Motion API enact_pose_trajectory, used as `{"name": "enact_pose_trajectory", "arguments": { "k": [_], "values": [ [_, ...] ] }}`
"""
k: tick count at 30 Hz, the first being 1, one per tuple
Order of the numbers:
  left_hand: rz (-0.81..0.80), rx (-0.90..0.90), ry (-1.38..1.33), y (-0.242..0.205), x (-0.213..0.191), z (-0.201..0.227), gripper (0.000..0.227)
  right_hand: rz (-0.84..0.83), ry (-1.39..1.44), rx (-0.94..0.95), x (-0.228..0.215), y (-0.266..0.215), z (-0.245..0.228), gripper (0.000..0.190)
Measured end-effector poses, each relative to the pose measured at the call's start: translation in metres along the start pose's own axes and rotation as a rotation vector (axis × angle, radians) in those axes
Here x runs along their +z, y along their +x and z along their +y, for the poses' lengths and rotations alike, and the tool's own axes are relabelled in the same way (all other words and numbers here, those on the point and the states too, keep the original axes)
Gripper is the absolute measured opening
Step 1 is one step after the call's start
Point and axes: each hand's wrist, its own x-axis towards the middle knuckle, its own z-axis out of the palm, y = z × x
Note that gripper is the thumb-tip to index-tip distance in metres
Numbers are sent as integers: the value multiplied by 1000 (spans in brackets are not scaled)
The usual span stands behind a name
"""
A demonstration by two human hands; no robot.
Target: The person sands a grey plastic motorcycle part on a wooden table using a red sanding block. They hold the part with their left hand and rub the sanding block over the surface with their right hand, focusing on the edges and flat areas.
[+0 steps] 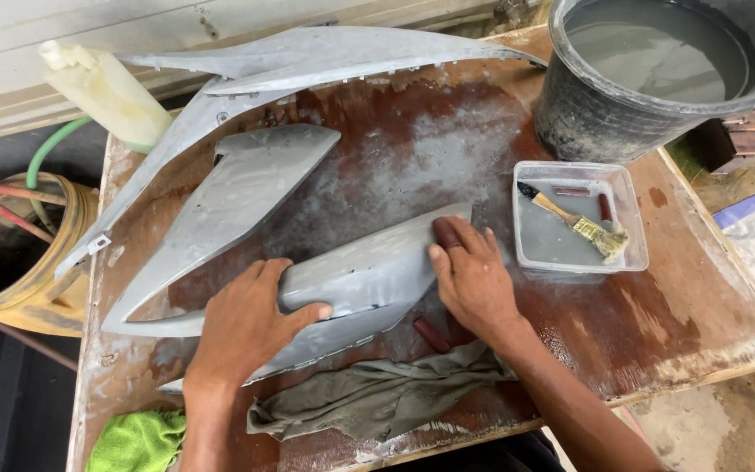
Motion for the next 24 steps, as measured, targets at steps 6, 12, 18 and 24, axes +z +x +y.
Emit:
{"name": "enact_pose_trajectory", "arguments": {
  "k": [6, 12, 18, 24],
  "values": [
    [167, 108, -38, 10, 16, 23, 103, -160, 231, -151, -14, 10, -71, 58],
    [66, 1, -96, 18, 7, 39, 100, -95, 73, -23, -9, 14, -24, 50],
    [11, -27, -42, 22, 8, 40, 103, 9, 71, 124, 3, 19, 7, 32],
    [-5, 34, -74, 19, 1, 46, 86, -99, 238, -79, 6, -19, -45, 50]
  ]
}}
